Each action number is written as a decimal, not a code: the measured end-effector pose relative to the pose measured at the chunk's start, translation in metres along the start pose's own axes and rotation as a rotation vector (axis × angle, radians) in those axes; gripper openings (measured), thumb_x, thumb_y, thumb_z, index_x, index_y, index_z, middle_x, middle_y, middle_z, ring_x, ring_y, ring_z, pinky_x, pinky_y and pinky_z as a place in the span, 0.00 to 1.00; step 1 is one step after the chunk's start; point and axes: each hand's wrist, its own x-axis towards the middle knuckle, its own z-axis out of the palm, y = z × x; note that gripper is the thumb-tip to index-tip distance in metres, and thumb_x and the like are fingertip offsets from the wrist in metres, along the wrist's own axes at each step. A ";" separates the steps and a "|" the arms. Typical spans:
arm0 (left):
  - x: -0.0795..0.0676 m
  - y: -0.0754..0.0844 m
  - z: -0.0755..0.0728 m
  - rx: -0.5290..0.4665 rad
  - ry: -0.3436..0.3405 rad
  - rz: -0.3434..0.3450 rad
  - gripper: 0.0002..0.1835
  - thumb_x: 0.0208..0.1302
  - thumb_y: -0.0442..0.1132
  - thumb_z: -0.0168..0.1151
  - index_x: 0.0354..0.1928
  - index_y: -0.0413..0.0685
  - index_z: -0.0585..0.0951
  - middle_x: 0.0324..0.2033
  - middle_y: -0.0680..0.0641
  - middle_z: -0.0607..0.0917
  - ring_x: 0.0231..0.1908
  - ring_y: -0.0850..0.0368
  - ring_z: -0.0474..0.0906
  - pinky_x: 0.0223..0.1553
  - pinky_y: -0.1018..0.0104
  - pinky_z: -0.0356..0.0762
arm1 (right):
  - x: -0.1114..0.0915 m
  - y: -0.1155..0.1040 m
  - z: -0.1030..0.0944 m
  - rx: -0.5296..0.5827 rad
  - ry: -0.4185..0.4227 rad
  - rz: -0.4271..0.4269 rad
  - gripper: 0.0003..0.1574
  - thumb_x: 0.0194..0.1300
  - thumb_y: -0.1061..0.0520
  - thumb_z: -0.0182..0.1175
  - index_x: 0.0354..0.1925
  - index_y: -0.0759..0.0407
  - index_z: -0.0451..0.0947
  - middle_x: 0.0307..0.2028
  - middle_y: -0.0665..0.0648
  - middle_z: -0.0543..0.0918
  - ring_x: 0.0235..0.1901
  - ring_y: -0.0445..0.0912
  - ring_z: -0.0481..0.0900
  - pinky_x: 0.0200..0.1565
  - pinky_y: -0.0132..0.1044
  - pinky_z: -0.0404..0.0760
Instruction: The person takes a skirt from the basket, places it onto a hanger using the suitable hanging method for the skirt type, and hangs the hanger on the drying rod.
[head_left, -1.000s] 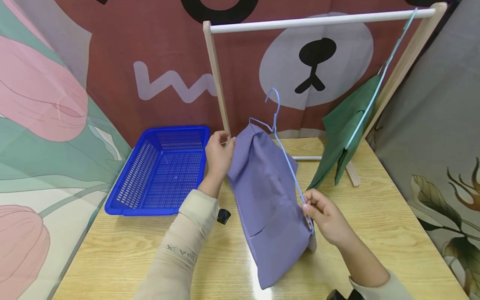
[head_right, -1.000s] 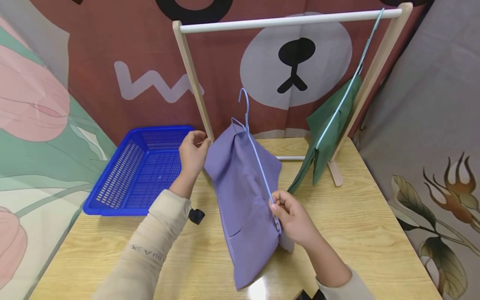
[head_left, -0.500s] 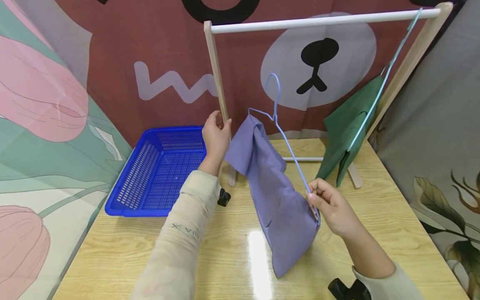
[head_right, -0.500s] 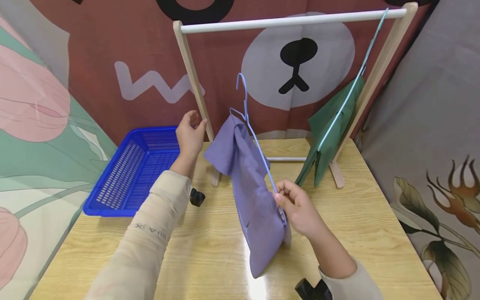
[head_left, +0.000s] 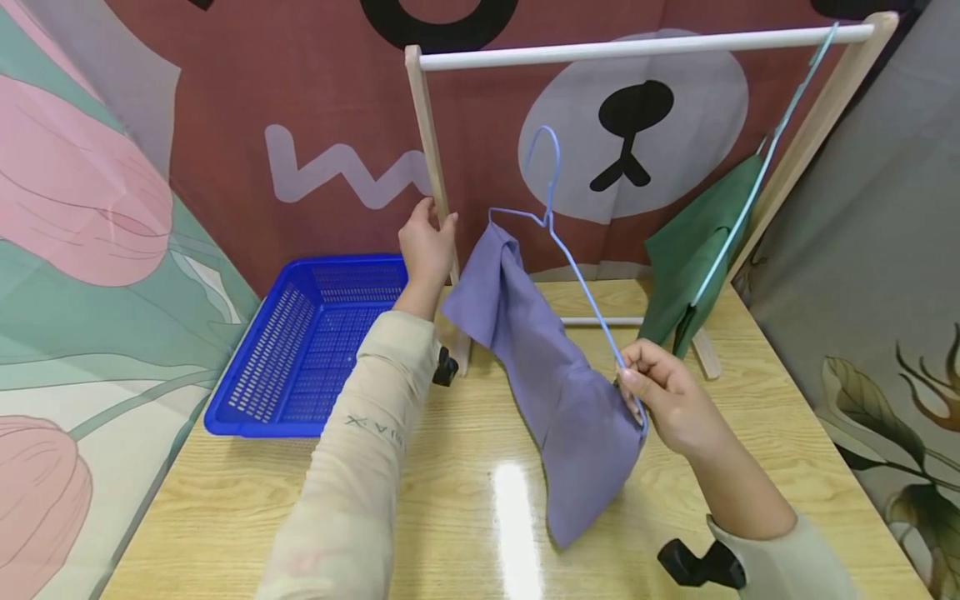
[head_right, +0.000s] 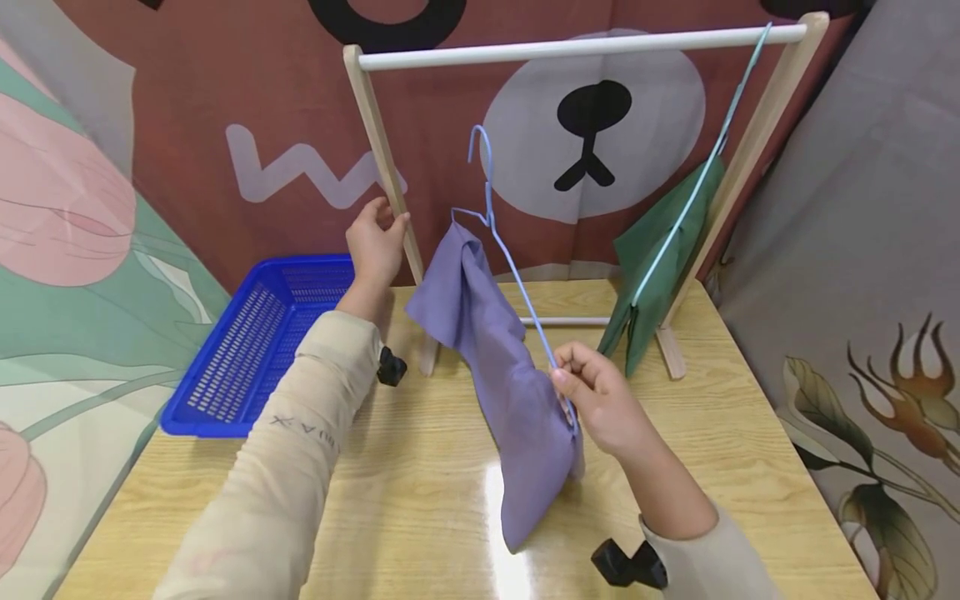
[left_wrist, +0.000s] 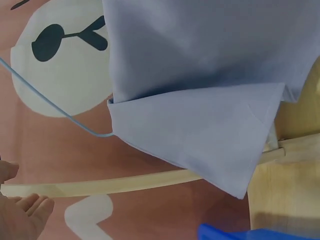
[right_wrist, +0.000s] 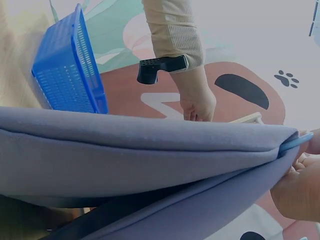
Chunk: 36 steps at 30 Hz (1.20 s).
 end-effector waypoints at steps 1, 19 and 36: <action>0.002 0.001 -0.001 0.001 -0.004 -0.001 0.20 0.55 0.40 0.59 0.50 0.40 0.73 0.41 0.45 0.80 0.40 0.55 0.75 0.40 0.68 0.71 | 0.001 -0.001 -0.001 0.007 -0.005 -0.004 0.11 0.62 0.74 0.36 0.31 0.67 0.65 0.18 0.56 0.64 0.16 0.42 0.62 0.12 0.35 0.55; 0.026 0.010 -0.001 0.057 0.014 0.037 0.16 0.54 0.38 0.59 0.44 0.36 0.75 0.36 0.43 0.79 0.38 0.53 0.74 0.41 0.68 0.69 | 0.032 -0.011 -0.011 0.071 0.031 -0.014 0.12 0.62 0.73 0.37 0.31 0.66 0.67 0.17 0.55 0.66 0.15 0.41 0.63 0.11 0.31 0.55; 0.035 0.015 0.002 0.075 0.069 -0.021 0.10 0.56 0.39 0.57 0.35 0.40 0.77 0.30 0.44 0.79 0.34 0.52 0.74 0.37 0.65 0.69 | 0.049 -0.016 -0.018 0.110 0.011 -0.011 0.12 0.64 0.71 0.36 0.31 0.67 0.67 0.18 0.55 0.68 0.14 0.42 0.60 0.13 0.28 0.55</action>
